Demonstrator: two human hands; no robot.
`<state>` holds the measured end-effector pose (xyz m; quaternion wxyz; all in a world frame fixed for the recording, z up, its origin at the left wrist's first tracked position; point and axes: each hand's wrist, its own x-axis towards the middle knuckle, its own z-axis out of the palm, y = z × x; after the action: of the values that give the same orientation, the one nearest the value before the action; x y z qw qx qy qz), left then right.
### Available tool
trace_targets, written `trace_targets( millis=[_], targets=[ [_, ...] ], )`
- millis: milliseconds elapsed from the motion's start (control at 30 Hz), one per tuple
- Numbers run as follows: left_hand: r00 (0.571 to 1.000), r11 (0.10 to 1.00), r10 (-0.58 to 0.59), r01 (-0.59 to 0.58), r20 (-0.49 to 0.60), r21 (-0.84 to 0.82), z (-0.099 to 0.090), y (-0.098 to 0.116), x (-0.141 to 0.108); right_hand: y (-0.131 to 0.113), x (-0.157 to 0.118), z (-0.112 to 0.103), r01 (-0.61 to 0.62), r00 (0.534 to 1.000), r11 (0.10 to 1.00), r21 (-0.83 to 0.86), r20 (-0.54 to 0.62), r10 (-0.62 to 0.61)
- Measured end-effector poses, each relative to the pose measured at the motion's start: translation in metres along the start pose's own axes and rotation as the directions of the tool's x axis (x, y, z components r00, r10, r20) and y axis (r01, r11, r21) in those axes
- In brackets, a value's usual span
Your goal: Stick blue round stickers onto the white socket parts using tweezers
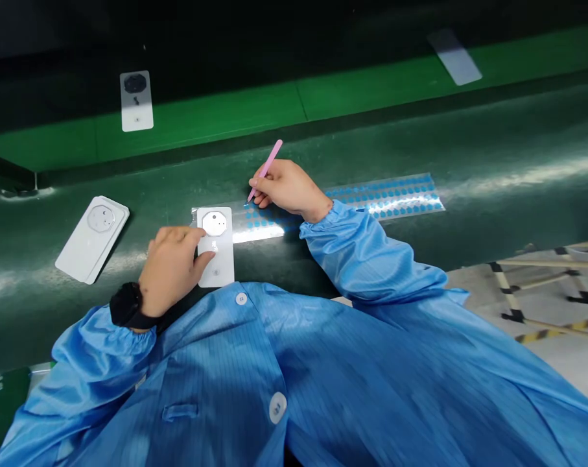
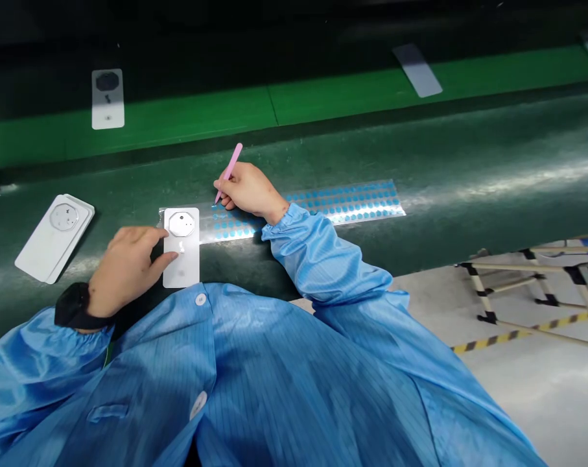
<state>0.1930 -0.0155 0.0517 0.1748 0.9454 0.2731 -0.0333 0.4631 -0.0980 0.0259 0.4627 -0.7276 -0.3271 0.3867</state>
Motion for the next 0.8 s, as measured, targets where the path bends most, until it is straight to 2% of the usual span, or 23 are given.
trace_targets(
  millis=[67, 133, 233, 367, 500, 633, 800],
  targets=[
    [0.993, 0.998, 0.068, -0.069, -0.093, -0.010, 0.003, -0.008, 0.011, 0.000, 0.000, 0.002, -0.002, 1.000, 1.000, 0.006, -0.014, 0.002],
    [0.988, 0.994, 0.097, -0.103, -0.118, -0.045, 0.007, -0.014, 0.023, 0.002, 0.000, 0.002, -0.012, 1.000, 0.999, 0.035, -0.025, 0.013],
    [0.995, 0.993, 0.086, -0.090, -0.057, -0.075, 0.016, -0.018, 0.035, 0.007, 0.000, -0.002, -0.029, 0.999, 0.992, 0.120, -0.027, 0.033],
    [0.995, 0.991, 0.099, -0.101, -0.024, -0.089, 0.025, -0.015, 0.035, 0.006, -0.007, -0.004, -0.014, 1.000, 0.981, 0.193, 0.007, 0.013],
    [0.991, 0.988, 0.122, -0.127, -0.061, -0.085, 0.030, -0.012, 0.032, -0.008, -0.024, 0.015, 0.032, 0.999, 0.992, 0.122, 0.028, -0.036],
    [0.983, 0.983, 0.160, -0.167, -0.094, -0.078, 0.033, -0.013, 0.030, -0.016, -0.031, 0.039, 0.004, 0.999, 0.999, -0.032, 0.040, -0.003],
    [0.975, 0.978, 0.182, -0.193, -0.128, -0.078, 0.036, -0.014, 0.028, -0.009, -0.027, 0.042, -0.008, 0.999, 0.997, -0.072, 0.049, 0.011]
  ],
)
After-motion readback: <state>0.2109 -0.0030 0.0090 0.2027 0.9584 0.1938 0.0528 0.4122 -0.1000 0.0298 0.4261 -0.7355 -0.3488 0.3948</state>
